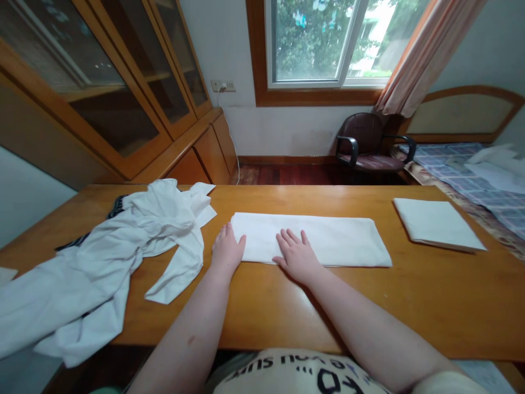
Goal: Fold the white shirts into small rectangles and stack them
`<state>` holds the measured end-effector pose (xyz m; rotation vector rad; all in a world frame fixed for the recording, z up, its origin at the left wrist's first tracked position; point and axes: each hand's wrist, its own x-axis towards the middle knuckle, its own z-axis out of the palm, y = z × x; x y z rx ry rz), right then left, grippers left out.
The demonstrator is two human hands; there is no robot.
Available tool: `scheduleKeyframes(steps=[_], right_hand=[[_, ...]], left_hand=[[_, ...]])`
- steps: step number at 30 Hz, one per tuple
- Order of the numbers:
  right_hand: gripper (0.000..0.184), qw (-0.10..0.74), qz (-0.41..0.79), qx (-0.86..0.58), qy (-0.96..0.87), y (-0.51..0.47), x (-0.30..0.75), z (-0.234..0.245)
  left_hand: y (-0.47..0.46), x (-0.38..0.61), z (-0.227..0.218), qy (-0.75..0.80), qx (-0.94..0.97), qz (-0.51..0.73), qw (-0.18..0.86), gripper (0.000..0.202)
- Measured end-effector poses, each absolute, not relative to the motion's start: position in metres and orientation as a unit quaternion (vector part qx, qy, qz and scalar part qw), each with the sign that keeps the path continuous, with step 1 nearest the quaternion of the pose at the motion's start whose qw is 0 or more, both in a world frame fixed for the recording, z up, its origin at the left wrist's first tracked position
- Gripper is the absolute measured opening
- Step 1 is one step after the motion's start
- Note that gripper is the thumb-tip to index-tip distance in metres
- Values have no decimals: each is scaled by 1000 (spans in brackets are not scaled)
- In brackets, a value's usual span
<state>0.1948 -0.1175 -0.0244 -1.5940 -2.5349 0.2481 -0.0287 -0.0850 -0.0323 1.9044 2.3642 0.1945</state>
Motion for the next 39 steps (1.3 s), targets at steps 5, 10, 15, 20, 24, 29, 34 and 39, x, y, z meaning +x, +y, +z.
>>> scheduleKeyframes(steps=[5, 10, 15, 20, 24, 29, 34, 39], right_hand=[[75, 66, 88, -510, -853, -116, 194, -32], [74, 47, 99, -506, -855, -112, 196, -27], [68, 62, 97, -481, -869, -105, 200, -29], [60, 89, 86, -488, -864, -108, 201, -25], [61, 106, 77, -498, -857, -118, 197, -19], [69, 117, 70, -507, -851, -132, 187, -20], [76, 105, 82, -517, -846, -138, 179, -30], [79, 107, 97, -509, -849, -138, 176, -37]], left_hand=[[-85, -34, -21, 791, 606, 76, 44, 56], [-73, -38, -18, 807, 567, 92, 134, 49], [-69, -45, -18, 810, 542, 114, 190, 40], [-69, -49, -17, 803, 523, 193, 212, 36], [-67, -53, -19, 794, 496, 225, 270, 42], [-68, -59, -27, 763, 480, 286, 325, 39], [-74, -57, -22, 694, 387, 405, 453, 36], [-87, -46, 1, 559, 294, 481, 608, 43]])
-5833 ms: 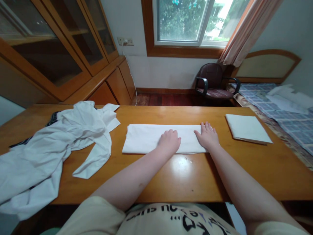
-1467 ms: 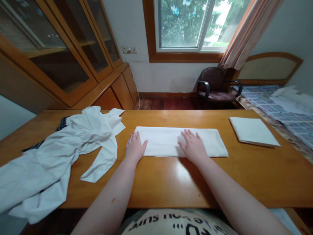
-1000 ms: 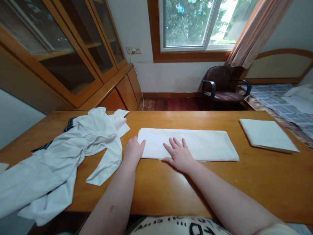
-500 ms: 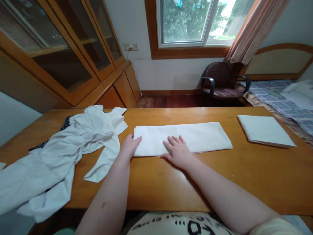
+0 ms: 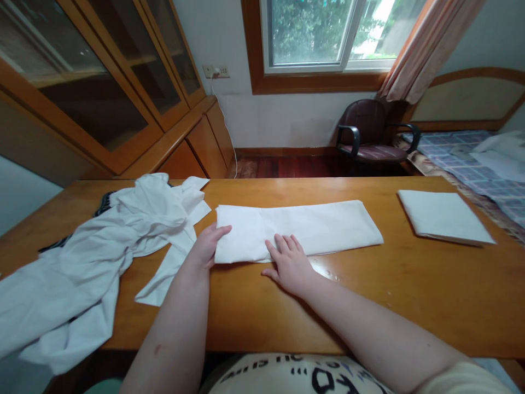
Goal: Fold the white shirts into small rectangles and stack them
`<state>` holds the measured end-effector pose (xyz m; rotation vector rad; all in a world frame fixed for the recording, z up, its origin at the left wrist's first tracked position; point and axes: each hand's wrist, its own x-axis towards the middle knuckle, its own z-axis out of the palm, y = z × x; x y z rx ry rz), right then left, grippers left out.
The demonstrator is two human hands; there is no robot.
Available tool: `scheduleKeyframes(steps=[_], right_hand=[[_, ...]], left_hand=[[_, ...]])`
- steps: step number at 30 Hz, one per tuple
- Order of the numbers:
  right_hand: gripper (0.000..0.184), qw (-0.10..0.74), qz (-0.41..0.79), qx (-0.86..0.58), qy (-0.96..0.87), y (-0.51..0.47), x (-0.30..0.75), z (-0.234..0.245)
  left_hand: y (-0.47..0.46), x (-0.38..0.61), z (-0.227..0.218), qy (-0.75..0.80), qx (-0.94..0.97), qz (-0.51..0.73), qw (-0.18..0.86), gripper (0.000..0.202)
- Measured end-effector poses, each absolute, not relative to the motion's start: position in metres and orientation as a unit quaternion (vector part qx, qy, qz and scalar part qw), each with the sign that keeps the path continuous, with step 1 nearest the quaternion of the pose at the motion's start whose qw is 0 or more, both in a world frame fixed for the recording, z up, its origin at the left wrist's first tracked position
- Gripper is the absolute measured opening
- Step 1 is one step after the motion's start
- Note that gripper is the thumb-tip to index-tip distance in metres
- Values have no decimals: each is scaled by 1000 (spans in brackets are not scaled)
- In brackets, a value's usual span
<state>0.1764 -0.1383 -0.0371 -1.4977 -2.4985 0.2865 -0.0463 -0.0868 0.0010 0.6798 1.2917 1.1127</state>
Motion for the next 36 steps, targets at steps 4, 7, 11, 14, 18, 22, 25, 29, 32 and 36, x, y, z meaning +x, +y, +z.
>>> scheduleKeyframes(steps=[4, 7, 11, 14, 18, 22, 25, 29, 32, 36], right_hand=[[84, 124, 124, -477, -861, -134, 179, -37], [91, 163, 159, -471, -852, -131, 182, -35], [79, 205, 163, -461, -848, -130, 183, -37], [52, 237, 176, -431, -853, -132, 185, -39], [52, 262, 219, -413, -845, -135, 188, -36], [54, 231, 244, -377, -863, -136, 189, -28], [38, 239, 284, -370, -852, -134, 189, -28], [50, 384, 400, -429, -713, -125, 190, -41], [65, 506, 496, -427, -561, -112, 193, -52], [81, 536, 566, -435, -451, -100, 199, -49]], left_hand=[[-96, -29, 18, 486, 276, 518, 648, 55], [-98, -14, 29, 467, 239, 540, 658, 54], [-96, 4, 40, 454, 207, 557, 664, 51], [-91, 10, 44, 456, 168, 560, 671, 45], [-87, 9, 39, 475, 164, 578, 643, 43], [-89, 7, 33, 511, 204, 563, 617, 45], [-90, 10, 34, 518, 212, 558, 612, 44], [-89, 26, 42, 476, 213, 555, 648, 42], [-84, 50, 46, 445, 234, 551, 666, 42], [-75, 91, 36, 431, 289, 560, 645, 46]])
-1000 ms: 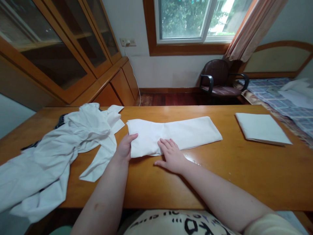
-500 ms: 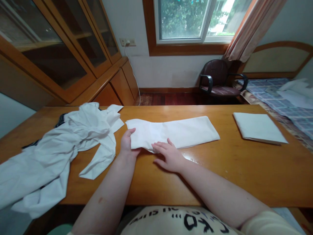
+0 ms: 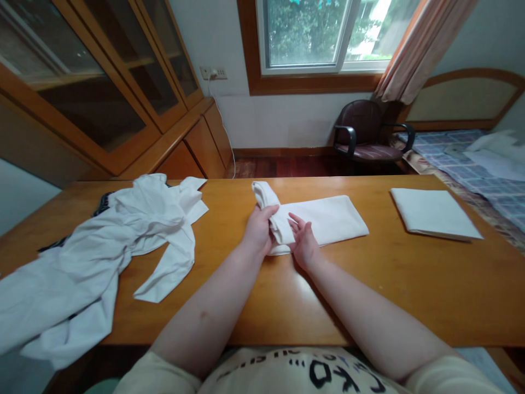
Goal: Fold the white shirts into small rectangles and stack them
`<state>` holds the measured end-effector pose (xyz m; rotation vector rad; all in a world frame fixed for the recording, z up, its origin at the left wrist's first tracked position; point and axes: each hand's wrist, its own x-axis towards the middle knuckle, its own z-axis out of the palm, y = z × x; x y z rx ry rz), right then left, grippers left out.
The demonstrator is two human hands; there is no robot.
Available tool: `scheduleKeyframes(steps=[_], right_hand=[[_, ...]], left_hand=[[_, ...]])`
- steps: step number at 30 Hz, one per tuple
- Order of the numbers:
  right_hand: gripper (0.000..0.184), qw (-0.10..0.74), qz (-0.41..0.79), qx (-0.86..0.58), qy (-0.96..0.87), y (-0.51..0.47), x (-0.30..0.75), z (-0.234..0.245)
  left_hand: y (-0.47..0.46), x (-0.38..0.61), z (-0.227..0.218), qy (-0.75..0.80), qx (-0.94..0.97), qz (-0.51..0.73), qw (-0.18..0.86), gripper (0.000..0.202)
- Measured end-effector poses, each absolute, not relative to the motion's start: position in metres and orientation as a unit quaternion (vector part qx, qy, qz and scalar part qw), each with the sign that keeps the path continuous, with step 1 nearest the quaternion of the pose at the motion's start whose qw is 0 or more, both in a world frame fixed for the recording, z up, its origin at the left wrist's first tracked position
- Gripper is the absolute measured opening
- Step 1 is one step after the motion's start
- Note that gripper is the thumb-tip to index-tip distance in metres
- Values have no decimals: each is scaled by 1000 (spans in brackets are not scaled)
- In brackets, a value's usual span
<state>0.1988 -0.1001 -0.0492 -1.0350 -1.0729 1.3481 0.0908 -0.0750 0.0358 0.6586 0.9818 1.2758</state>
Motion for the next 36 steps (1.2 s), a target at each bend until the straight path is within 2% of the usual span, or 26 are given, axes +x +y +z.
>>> scheduleKeyframes(steps=[5, 10, 13, 14, 16, 18, 19, 21, 23, 25, 30, 36], right_hand=[[92, 570, 548, -443, -422, -100, 201, -31], [80, 620, 557, -428, -350, -98, 199, -32], [69, 612, 540, -439, -376, -99, 200, -40], [65, 603, 530, -455, -386, -99, 201, -43], [56, 586, 496, -506, -393, -101, 203, -47], [50, 589, 447, -550, -389, -103, 205, -49], [49, 595, 421, -562, -391, -104, 206, -49], [54, 595, 381, -575, -414, -105, 206, -46], [63, 566, 354, -599, -443, -105, 207, -43], [65, 528, 337, -629, -461, -103, 208, -41], [36, 490, 351, -674, -428, -93, 222, -38], [35, 515, 464, -634, -344, -77, 246, -31]], left_hand=[[-65, 134, 2, 460, 330, 518, 641, 44], [-70, 143, -14, 490, 333, 488, 641, 43], [-67, 121, -5, 483, 358, 477, 641, 30], [-62, 109, -1, 494, 384, 484, 612, 25], [-46, 81, 2, 542, 443, 541, 466, 21], [-26, 54, -1, 591, 502, 544, 322, 29], [-17, 43, -6, 607, 536, 511, 289, 33], [-4, 31, -16, 583, 615, 437, 302, 35], [3, 27, -26, 547, 663, 377, 346, 33], [3, 29, -32, 536, 672, 350, 373, 31], [-8, 19, -32, 523, 684, 313, 401, 31], [-39, 1, -16, 456, 758, 235, 403, 28]])
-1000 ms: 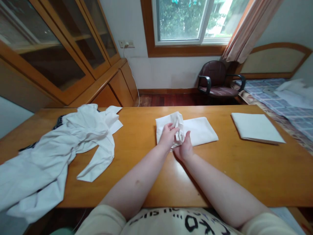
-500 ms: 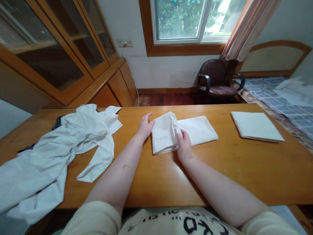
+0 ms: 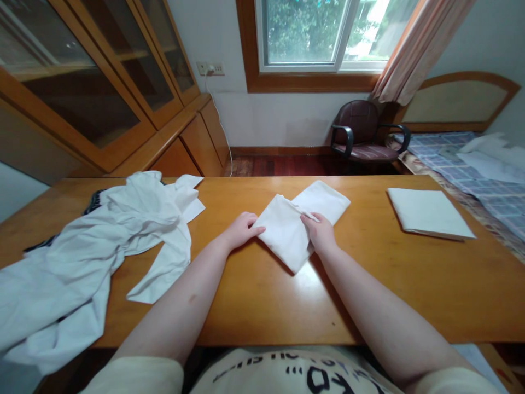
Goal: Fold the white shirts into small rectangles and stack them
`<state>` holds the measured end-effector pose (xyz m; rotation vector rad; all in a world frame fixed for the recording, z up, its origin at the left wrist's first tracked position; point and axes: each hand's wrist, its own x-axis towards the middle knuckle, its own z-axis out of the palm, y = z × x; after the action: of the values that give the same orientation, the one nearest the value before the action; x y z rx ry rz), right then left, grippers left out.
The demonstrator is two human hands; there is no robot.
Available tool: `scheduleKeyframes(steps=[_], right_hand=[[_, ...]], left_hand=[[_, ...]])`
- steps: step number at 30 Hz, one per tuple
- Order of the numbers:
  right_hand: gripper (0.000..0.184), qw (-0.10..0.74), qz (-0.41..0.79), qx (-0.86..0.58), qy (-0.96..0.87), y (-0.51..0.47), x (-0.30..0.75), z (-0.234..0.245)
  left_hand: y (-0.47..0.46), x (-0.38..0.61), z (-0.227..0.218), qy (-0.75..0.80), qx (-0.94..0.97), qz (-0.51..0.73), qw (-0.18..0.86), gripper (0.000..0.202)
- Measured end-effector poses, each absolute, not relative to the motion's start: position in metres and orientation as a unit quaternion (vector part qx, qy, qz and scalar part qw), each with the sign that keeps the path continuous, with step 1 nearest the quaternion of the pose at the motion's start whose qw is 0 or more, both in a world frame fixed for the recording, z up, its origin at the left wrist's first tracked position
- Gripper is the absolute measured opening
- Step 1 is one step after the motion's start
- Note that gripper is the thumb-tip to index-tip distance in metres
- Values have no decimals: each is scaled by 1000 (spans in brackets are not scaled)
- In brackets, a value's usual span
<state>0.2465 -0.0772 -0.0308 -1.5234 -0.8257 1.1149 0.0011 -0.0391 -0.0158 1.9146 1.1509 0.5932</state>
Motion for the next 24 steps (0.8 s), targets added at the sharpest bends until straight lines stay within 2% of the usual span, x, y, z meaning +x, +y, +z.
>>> scheduleKeyframes(steps=[4, 8, 12, 17, 24], right_hand=[[40, 443, 501, -635, -386, -75, 263, -28], [37, 414, 388, -668, -481, -80, 276, -29], [37, 385, 296, -701, -522, -83, 286, -29], [33, 343, 233, -733, -540, -79, 293, -33], [22, 354, 230, -721, -550, -79, 293, -36]], left_hand=[[-71, 6, 0, 369, 775, 224, 462, 21], [-103, 15, -1, 361, 746, 177, 531, 24], [-120, 22, -15, 416, 672, 209, 577, 27], [-122, 30, -18, 514, 659, 205, 509, 50], [-132, 46, -12, 601, 696, 72, 385, 88]])
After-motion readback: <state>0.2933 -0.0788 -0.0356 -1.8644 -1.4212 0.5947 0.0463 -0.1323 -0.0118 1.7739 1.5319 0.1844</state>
